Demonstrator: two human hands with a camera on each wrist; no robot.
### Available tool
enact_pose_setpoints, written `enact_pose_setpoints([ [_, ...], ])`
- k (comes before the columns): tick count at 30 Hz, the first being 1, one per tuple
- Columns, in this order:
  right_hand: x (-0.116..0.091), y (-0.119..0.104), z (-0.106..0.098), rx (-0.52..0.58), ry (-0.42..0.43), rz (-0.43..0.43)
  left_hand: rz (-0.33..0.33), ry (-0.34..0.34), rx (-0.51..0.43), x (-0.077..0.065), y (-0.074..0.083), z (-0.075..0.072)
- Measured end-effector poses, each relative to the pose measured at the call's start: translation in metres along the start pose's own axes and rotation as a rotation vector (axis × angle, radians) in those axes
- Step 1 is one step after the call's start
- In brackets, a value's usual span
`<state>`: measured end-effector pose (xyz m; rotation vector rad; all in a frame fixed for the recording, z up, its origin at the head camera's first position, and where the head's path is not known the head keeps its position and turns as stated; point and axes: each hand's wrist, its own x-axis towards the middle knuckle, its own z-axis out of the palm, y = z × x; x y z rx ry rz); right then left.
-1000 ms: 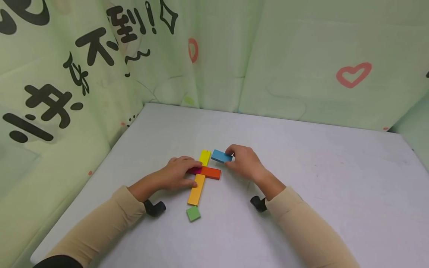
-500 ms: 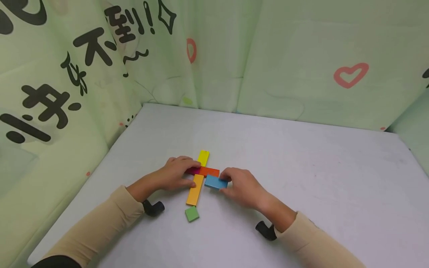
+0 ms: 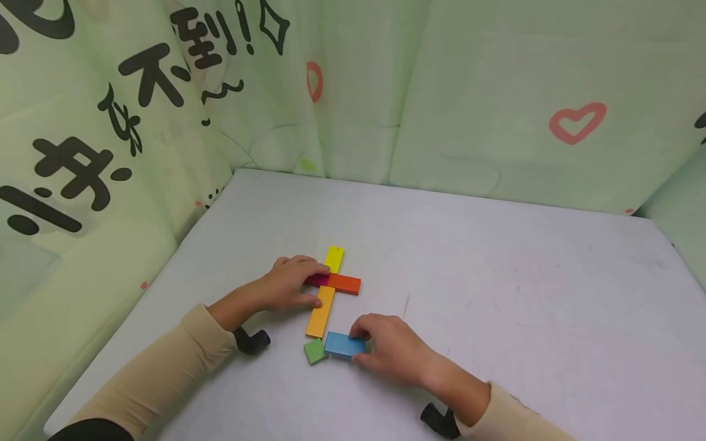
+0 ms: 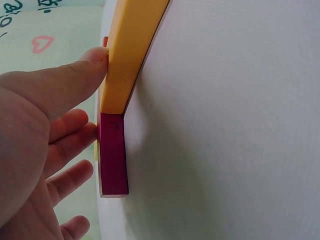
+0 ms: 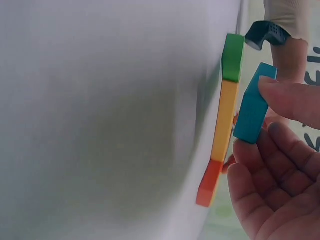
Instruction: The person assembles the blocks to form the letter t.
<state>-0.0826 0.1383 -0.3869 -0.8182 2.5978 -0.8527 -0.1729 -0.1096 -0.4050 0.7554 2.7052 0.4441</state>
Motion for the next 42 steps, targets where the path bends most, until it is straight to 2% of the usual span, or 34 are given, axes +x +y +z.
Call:
enact_pose_setpoints([
  [9, -0.01, -0.003, 0.01, 0.04, -0.064, -0.033, 0.003, 0.003, 0.011, 0.0, 0.002, -0.002],
  [22, -0.014, -0.008, 0.02, 0.055, -0.157, -0.003, -0.012, 0.002, 0.026, 0.0, 0.004, -0.002],
  [42, -0.016, -0.009, 0.025, 0.04, -0.148, 0.012, -0.025, -0.012, 0.036, 0.002, 0.003, 0.0],
])
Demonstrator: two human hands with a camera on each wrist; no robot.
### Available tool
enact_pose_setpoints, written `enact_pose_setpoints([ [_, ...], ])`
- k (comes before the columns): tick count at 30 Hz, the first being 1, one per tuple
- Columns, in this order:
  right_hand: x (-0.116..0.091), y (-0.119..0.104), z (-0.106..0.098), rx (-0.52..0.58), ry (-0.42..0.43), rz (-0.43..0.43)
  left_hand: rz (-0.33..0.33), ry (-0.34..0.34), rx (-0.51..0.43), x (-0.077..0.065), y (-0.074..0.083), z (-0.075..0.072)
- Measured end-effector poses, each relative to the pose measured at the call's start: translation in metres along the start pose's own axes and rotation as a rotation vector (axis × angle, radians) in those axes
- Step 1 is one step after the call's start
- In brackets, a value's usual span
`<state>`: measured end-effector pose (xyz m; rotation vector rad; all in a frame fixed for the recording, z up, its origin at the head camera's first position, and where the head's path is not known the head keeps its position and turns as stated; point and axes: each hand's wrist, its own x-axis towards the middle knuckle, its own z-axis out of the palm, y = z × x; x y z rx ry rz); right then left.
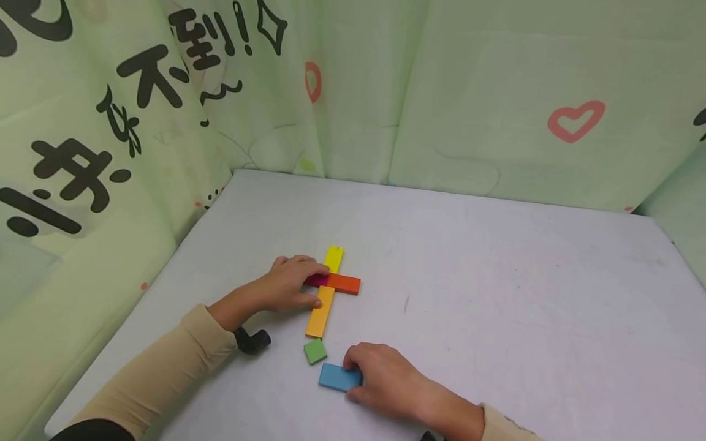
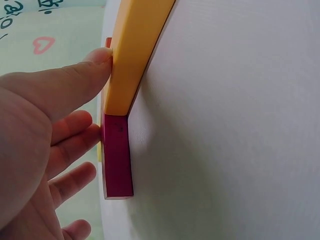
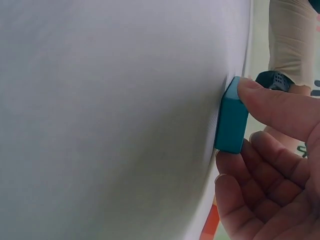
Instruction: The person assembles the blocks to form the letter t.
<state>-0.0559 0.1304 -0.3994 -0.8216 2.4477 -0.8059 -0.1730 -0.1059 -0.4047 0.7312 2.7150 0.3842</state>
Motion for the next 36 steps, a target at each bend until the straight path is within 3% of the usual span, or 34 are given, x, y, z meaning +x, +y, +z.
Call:
enact_pose_setpoints([
  [36, 0.0034, -0.0013, 0.0003, 0.004, 0.03, 0.01, -0.005, -0.008, 0.006, -0.0006, 0.0015, -0.0019],
])
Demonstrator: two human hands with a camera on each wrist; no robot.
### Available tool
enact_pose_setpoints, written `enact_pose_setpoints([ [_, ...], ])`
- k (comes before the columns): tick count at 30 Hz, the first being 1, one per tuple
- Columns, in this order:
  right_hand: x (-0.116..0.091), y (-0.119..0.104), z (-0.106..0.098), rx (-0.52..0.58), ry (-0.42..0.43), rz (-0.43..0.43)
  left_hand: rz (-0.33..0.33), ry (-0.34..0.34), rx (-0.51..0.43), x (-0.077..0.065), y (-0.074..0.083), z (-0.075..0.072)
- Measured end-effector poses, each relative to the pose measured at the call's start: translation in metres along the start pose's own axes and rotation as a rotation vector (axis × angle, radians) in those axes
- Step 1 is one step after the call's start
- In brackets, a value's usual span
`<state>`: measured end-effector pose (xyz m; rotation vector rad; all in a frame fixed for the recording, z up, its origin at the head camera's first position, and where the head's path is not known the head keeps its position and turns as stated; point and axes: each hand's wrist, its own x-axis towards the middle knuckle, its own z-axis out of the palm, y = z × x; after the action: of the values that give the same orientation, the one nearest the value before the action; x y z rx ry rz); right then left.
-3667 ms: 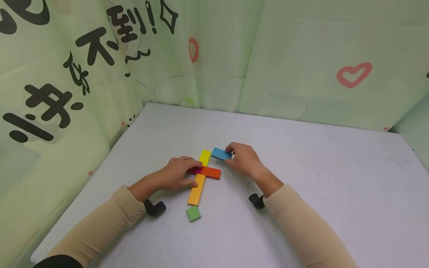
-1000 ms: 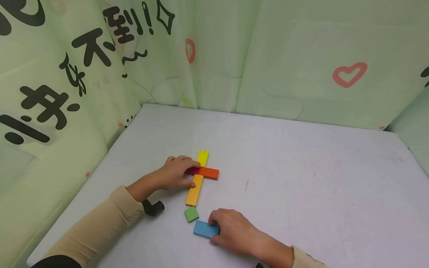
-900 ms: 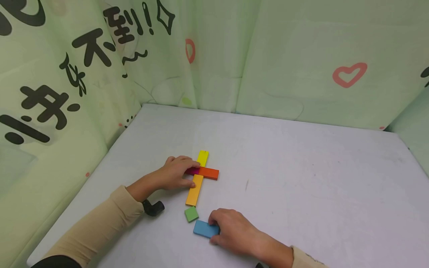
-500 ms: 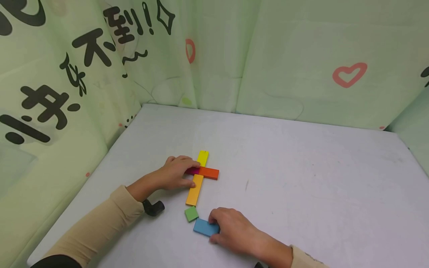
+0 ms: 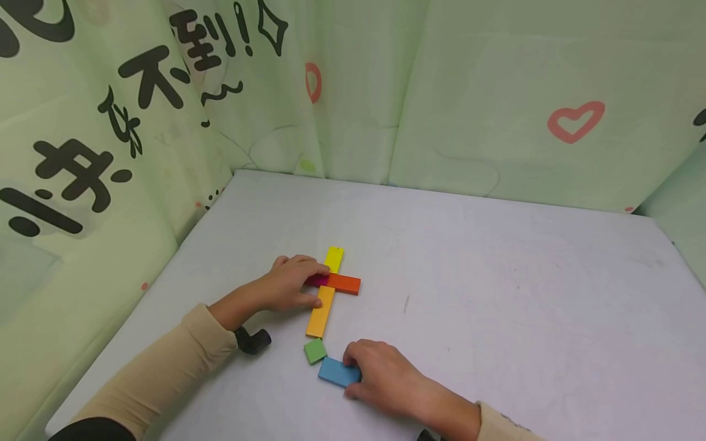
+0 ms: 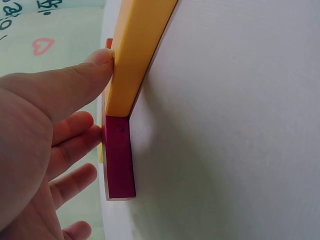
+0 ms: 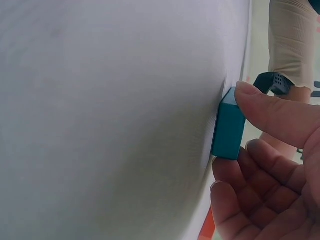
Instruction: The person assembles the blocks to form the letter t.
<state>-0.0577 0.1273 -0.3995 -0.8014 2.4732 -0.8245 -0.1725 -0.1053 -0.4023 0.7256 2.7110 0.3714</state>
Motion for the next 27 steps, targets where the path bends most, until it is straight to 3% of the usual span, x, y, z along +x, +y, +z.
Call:
enact_pose_setpoints([
  [19, 0.0, -0.003, -0.002, -0.047, -0.025, 0.068, -0.006, 0.0, -0.005, -0.001, 0.002, -0.001],
  [27, -0.004, -0.003, -0.019, -0.122, 0.096, 0.129, -0.011, 0.005, -0.057, -0.002, 0.0, 0.0],
])
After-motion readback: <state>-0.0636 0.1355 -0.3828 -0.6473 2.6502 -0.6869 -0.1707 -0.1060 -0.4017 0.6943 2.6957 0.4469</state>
